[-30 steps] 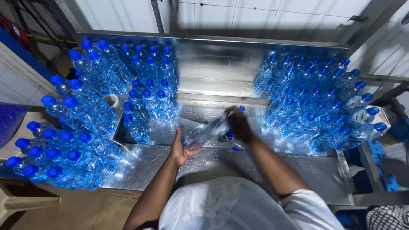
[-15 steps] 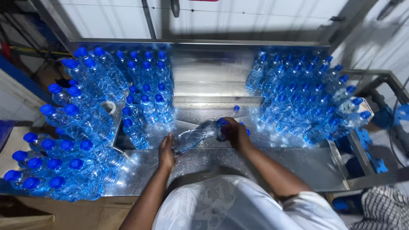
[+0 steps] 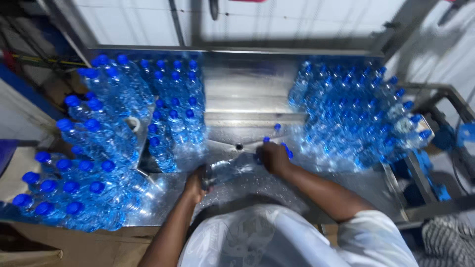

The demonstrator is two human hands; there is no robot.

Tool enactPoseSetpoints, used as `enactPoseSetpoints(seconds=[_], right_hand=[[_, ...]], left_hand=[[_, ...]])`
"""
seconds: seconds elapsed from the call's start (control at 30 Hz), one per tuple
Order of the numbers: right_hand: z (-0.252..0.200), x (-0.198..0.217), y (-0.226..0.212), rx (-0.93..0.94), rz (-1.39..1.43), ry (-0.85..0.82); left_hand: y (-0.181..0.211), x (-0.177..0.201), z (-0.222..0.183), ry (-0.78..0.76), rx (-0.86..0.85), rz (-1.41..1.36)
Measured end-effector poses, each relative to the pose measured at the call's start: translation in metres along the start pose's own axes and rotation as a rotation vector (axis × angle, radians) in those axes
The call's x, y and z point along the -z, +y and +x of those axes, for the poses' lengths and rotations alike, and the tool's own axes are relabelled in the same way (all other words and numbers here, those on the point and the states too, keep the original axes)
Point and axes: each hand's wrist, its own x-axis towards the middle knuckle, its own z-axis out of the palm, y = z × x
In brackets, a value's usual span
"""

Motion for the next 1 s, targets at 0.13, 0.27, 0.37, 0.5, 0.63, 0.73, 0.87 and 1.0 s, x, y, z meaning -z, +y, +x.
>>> enactPoseSetpoints(seconds=[0.13, 0.27, 0.37, 0.5, 0.63, 0.73, 0.87, 1.0], right_hand=[[-0.007, 0.016, 0.009, 0.722, -0.66, -0.238], [-0.006, -0.014, 0.012, 0.362, 0.108, 0.111], [-0.023, -0.045, 0.012, -0.453, 0.726, -0.196], [-0.019, -0.04, 0.029, -0.626, 0.748, -0.452], [0.007, -0.023, 0.013, -0.594, 0.338, -0.702], [0.041, -0.006, -0.042, -0.253, 0.407, -0.657], [0.072, -0.055, -0.141, -0.089, 0.761, -0.58], [0.07, -0.133, -0.196, 0.216, 0.468, -0.435]], left_hand=[[-0.005, 0.017, 0.011, -0.131, 0.379, 0.006], [0.008, 0.009, 0.008, -0.062, -0.306, 0.438], [0.04, 0.001, -0.023, -0.006, -0.663, 0.902], [0.101, -0.01, -0.07, -0.59, -0.689, 1.347], [0.048, 0.013, -0.032, -0.768, -1.743, 1.018], [0.013, 0.041, -0.023, -0.575, -1.915, 0.962], [-0.011, 0.073, 0.01, 0.323, -0.747, 1.38], [0.013, 0.086, 0.043, 0.624, -0.733, 0.82]])
